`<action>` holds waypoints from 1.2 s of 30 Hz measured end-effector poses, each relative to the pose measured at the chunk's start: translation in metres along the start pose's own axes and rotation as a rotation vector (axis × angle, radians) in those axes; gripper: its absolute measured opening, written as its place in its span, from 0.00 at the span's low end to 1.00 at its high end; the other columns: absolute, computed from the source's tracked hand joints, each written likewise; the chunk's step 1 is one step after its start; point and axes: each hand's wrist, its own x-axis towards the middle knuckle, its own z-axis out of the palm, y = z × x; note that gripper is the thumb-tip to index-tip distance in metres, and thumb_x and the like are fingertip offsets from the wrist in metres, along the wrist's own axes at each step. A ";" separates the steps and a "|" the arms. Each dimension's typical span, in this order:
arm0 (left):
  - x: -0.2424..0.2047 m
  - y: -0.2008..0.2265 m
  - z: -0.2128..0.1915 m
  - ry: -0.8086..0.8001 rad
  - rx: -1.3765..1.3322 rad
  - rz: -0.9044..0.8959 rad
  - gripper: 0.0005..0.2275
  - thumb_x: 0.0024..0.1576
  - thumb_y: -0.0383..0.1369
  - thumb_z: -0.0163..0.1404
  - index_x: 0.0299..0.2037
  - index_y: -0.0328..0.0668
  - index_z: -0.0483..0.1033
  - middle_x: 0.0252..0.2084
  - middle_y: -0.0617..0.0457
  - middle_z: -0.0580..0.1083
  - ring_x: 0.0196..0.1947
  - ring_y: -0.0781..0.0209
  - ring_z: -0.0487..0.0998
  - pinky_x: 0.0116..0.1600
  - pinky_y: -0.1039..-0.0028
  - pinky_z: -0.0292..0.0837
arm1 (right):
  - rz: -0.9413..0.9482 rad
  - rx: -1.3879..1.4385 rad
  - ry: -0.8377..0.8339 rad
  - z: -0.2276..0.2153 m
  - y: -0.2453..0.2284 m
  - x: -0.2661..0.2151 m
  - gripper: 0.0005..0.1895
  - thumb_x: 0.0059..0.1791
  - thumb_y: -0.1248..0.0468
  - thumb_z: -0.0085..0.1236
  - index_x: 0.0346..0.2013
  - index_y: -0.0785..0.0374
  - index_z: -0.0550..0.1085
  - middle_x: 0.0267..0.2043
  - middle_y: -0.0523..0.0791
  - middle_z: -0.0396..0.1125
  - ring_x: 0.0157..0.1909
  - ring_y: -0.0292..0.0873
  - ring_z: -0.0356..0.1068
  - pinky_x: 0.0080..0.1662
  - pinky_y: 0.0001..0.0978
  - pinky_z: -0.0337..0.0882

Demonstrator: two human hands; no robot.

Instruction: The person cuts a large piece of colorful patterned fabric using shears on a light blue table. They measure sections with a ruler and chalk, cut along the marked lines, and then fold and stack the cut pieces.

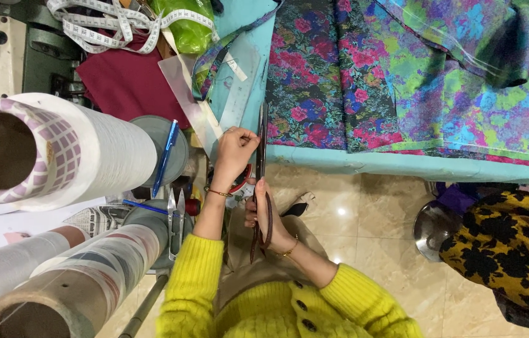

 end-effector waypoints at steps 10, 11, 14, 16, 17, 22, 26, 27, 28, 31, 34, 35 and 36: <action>0.001 -0.005 0.003 0.002 0.020 0.000 0.07 0.55 0.35 0.57 0.33 0.40 0.82 0.30 0.46 0.72 0.36 0.49 0.78 0.41 0.64 0.74 | -0.078 -0.098 0.126 0.008 0.000 -0.001 0.30 0.56 0.31 0.35 0.44 0.54 0.64 0.25 0.33 0.48 0.20 0.28 0.48 0.24 0.21 0.50; 0.000 -0.004 0.002 0.001 0.020 0.001 0.07 0.55 0.35 0.57 0.33 0.40 0.82 0.30 0.46 0.72 0.36 0.49 0.78 0.41 0.64 0.74 | -0.078 -0.097 0.127 0.010 -0.001 -0.001 0.30 0.56 0.31 0.35 0.44 0.54 0.64 0.25 0.33 0.48 0.20 0.28 0.48 0.24 0.21 0.50; -0.001 -0.005 0.002 0.035 -0.004 0.029 0.07 0.53 0.35 0.58 0.33 0.39 0.83 0.32 0.43 0.73 0.37 0.47 0.80 0.43 0.64 0.75 | -0.161 -0.277 0.193 0.014 -0.004 0.005 0.34 0.54 0.32 0.38 0.60 0.55 0.61 0.27 0.36 0.45 0.20 0.32 0.48 0.25 0.28 0.54; 0.001 -0.011 0.004 0.046 0.000 0.056 0.06 0.53 0.34 0.59 0.32 0.40 0.83 0.30 0.44 0.73 0.36 0.45 0.79 0.42 0.63 0.75 | -0.153 -0.284 0.216 0.012 -0.006 0.013 0.33 0.54 0.31 0.37 0.59 0.53 0.61 0.27 0.36 0.44 0.20 0.33 0.46 0.24 0.27 0.52; 0.001 -0.010 0.004 0.046 0.000 0.056 0.06 0.53 0.34 0.59 0.32 0.40 0.83 0.30 0.44 0.73 0.36 0.45 0.79 0.42 0.63 0.75 | -0.153 -0.284 0.216 0.018 -0.010 0.011 0.33 0.54 0.31 0.37 0.59 0.53 0.61 0.27 0.36 0.44 0.20 0.33 0.46 0.24 0.27 0.52; -0.001 -0.007 0.003 0.055 -0.013 0.049 0.06 0.52 0.34 0.59 0.32 0.40 0.83 0.29 0.44 0.73 0.36 0.45 0.79 0.42 0.63 0.75 | -0.148 -0.300 0.233 0.029 -0.019 0.010 0.34 0.53 0.29 0.36 0.55 0.53 0.62 0.25 0.32 0.42 0.19 0.29 0.46 0.24 0.23 0.51; -0.001 -0.006 0.002 0.044 -0.012 0.043 0.06 0.52 0.34 0.59 0.32 0.41 0.83 0.29 0.45 0.73 0.36 0.45 0.79 0.42 0.64 0.75 | -0.161 -0.298 0.226 0.022 -0.017 0.014 0.33 0.55 0.31 0.36 0.55 0.54 0.62 0.25 0.33 0.41 0.19 0.29 0.42 0.23 0.24 0.48; -0.001 -0.005 0.002 0.043 -0.013 0.042 0.06 0.52 0.34 0.59 0.32 0.40 0.83 0.29 0.44 0.73 0.36 0.45 0.79 0.42 0.63 0.75 | -0.167 -0.300 0.237 0.018 -0.015 0.017 0.33 0.54 0.31 0.37 0.54 0.55 0.62 0.25 0.33 0.41 0.19 0.29 0.43 0.23 0.24 0.49; -0.001 -0.004 0.002 0.043 -0.014 0.041 0.06 0.53 0.33 0.59 0.32 0.40 0.83 0.29 0.43 0.73 0.35 0.44 0.79 0.42 0.63 0.74 | -0.172 -0.303 0.248 0.013 -0.013 0.020 0.33 0.54 0.30 0.38 0.54 0.55 0.62 0.25 0.33 0.41 0.19 0.30 0.44 0.23 0.24 0.50; -0.001 -0.004 0.002 0.049 -0.027 0.030 0.06 0.53 0.33 0.58 0.32 0.40 0.83 0.29 0.45 0.74 0.35 0.48 0.80 0.42 0.65 0.75 | -0.194 -0.301 0.225 0.018 -0.015 0.016 0.32 0.55 0.32 0.39 0.53 0.56 0.62 0.24 0.33 0.41 0.18 0.29 0.44 0.22 0.24 0.50; 0.000 -0.008 0.003 0.047 -0.008 0.033 0.06 0.53 0.34 0.59 0.32 0.39 0.83 0.29 0.43 0.74 0.36 0.44 0.80 0.42 0.62 0.75 | -0.193 -0.294 0.213 0.015 -0.016 0.016 0.31 0.55 0.33 0.40 0.53 0.56 0.62 0.24 0.33 0.42 0.18 0.29 0.45 0.23 0.24 0.50; 0.000 -0.006 0.002 0.048 -0.008 0.033 0.06 0.53 0.34 0.59 0.32 0.39 0.83 0.29 0.43 0.74 0.36 0.44 0.80 0.42 0.62 0.75 | -0.193 -0.295 0.212 0.015 -0.016 0.016 0.31 0.55 0.33 0.40 0.53 0.56 0.62 0.24 0.33 0.42 0.18 0.29 0.45 0.23 0.24 0.50; 0.000 -0.004 0.001 0.043 -0.016 0.029 0.06 0.53 0.33 0.58 0.32 0.39 0.83 0.29 0.43 0.74 0.35 0.46 0.80 0.41 0.63 0.75 | -0.194 -0.288 0.206 0.015 -0.016 0.016 0.31 0.55 0.33 0.40 0.52 0.56 0.62 0.24 0.33 0.42 0.17 0.29 0.44 0.22 0.24 0.50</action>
